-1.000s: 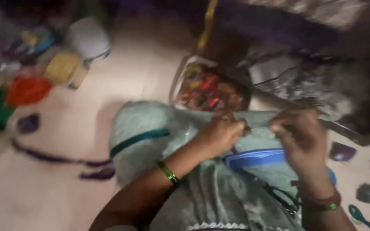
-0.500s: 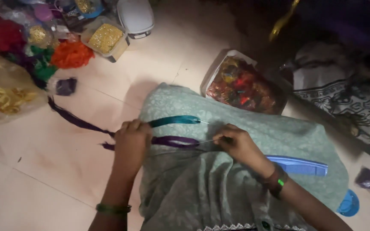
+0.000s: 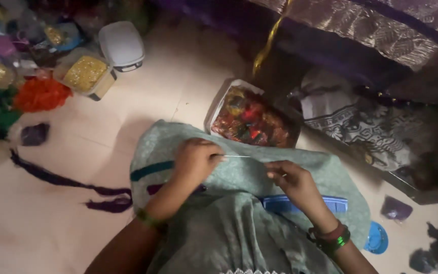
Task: Manually attaching decorative tassels and beads to the border of a purple silk sari or garment.
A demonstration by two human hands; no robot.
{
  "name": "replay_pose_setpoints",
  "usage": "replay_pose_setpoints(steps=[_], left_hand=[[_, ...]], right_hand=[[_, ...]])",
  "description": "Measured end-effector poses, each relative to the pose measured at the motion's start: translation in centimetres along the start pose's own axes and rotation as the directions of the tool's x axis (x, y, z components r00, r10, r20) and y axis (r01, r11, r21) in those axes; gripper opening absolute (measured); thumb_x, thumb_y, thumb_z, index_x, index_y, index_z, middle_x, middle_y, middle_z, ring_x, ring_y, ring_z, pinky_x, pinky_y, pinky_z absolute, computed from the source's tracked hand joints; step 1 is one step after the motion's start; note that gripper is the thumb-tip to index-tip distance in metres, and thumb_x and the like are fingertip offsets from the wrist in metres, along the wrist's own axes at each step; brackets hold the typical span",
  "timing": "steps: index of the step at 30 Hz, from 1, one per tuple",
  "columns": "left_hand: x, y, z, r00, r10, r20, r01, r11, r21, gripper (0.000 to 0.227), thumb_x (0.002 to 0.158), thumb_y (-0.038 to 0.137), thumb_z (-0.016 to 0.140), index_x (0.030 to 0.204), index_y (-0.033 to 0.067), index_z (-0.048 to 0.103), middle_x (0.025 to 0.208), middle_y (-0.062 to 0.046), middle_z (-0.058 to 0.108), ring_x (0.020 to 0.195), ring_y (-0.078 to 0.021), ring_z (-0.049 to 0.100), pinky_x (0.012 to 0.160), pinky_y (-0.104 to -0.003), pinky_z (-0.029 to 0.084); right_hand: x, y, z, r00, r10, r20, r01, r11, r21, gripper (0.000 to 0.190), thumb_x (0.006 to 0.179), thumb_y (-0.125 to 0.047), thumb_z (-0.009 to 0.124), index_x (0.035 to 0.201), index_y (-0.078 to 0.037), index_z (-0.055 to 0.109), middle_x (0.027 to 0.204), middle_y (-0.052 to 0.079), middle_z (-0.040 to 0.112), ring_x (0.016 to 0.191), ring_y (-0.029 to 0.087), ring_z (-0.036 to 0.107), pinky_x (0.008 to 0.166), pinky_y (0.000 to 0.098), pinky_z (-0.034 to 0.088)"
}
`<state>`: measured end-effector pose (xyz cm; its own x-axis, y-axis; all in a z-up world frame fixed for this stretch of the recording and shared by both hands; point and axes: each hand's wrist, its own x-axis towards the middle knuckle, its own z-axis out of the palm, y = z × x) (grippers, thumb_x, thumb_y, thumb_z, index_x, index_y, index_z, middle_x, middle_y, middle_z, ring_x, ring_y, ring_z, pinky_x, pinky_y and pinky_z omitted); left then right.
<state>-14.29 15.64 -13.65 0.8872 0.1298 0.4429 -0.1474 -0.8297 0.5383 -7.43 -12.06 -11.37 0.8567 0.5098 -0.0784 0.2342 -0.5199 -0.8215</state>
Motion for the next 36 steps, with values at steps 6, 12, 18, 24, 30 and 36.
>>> replay_pose_setpoints(steps=[6, 12, 18, 24, 30, 36], left_hand=[[2.1, 4.6, 1.0, 0.944, -0.176, 0.278, 0.310, 0.758, -0.575, 0.026, 0.078, 0.028, 0.086, 0.092, 0.0064, 0.078, 0.083, -0.006, 0.078, 0.076, -0.0152, 0.074, 0.072, -0.030, 0.057], [3.6, 7.4, 2.2, 0.973, 0.013, 0.228, 0.157, 0.687, -0.709, 0.028, 0.084, 0.023, 0.081, 0.105, 0.0046, 0.076, 0.093, -0.006, 0.079, 0.085, -0.0125, 0.075, 0.079, -0.029, 0.059], [3.0, 9.0, 5.6, 0.912, 0.365, 0.185, -0.152, 0.721, -0.676, 0.024, 0.098, 0.023, 0.071, 0.102, -0.0002, 0.067, 0.093, -0.013, 0.072, 0.083, -0.0234, 0.072, 0.075, -0.037, 0.057], [3.1, 5.6, 8.1, 0.892, 0.350, 0.286, -0.205, 0.878, -0.433, 0.022, 0.096, 0.018, 0.068, 0.084, 0.0007, 0.062, 0.072, -0.015, 0.066, 0.063, -0.0291, 0.067, 0.063, -0.044, 0.053], [8.9, 7.0, 4.2, 0.955, 0.271, 0.116, -0.178, 0.843, -0.508, 0.020, 0.092, 0.023, 0.075, 0.093, 0.0043, 0.068, 0.092, -0.011, 0.071, 0.087, -0.0269, 0.069, 0.081, -0.041, 0.054], [16.8, 13.1, 4.0, 0.977, 0.137, 0.163, 0.125, 0.247, -0.961, 0.037, 0.092, 0.031, 0.082, 0.113, 0.0060, 0.064, 0.113, -0.002, 0.069, 0.106, -0.0152, 0.064, 0.093, -0.032, 0.054]], right_hand=[[0.2, -3.8, -0.2, 0.996, -0.087, -0.001, 0.077, 0.884, 0.462, 0.023, 0.092, -0.003, 0.069, 0.114, 0.000, 0.073, 0.108, 0.009, 0.072, 0.087, 0.015, 0.068, 0.078, 0.0293, 0.058], [0.1, -3.5, -2.3, 0.930, -0.323, -0.178, 0.362, 0.890, 0.277, 0.018, 0.091, 0.003, 0.073, 0.108, 0.005, 0.077, 0.111, 0.014, 0.067, 0.097, 0.019, 0.065, 0.084, 0.0294, 0.054], [-1.0, -6.2, -6.9, 0.874, -0.244, -0.421, 0.456, 0.712, 0.534, 0.008, 0.106, -0.003, 0.059, 0.109, -0.004, 0.066, 0.106, 0.014, 0.073, 0.087, 0.021, 0.070, 0.068, 0.0310, 0.060], [-4.1, 3.5, -18.5, 0.774, -0.099, -0.625, 0.610, 0.380, 0.696, 0.008, 0.117, -0.012, 0.056, 0.117, -0.005, 0.060, 0.092, 0.010, 0.070, 0.077, 0.019, 0.070, 0.071, 0.0314, 0.060], [-5.3, -0.5, -17.0, 0.689, -0.058, -0.722, 0.452, 0.813, 0.367, 0.006, 0.116, -0.010, 0.058, 0.117, -0.004, 0.060, 0.097, 0.008, 0.068, 0.081, 0.018, 0.068, 0.075, 0.0318, 0.060], [-1.3, -5.3, -12.2, 0.792, -0.279, -0.543, 0.158, 0.953, -0.259, 0.010, 0.091, -0.009, 0.070, 0.098, -0.003, 0.071, 0.105, 0.008, 0.072, 0.084, 0.021, 0.066, 0.068, 0.0282, 0.056]])
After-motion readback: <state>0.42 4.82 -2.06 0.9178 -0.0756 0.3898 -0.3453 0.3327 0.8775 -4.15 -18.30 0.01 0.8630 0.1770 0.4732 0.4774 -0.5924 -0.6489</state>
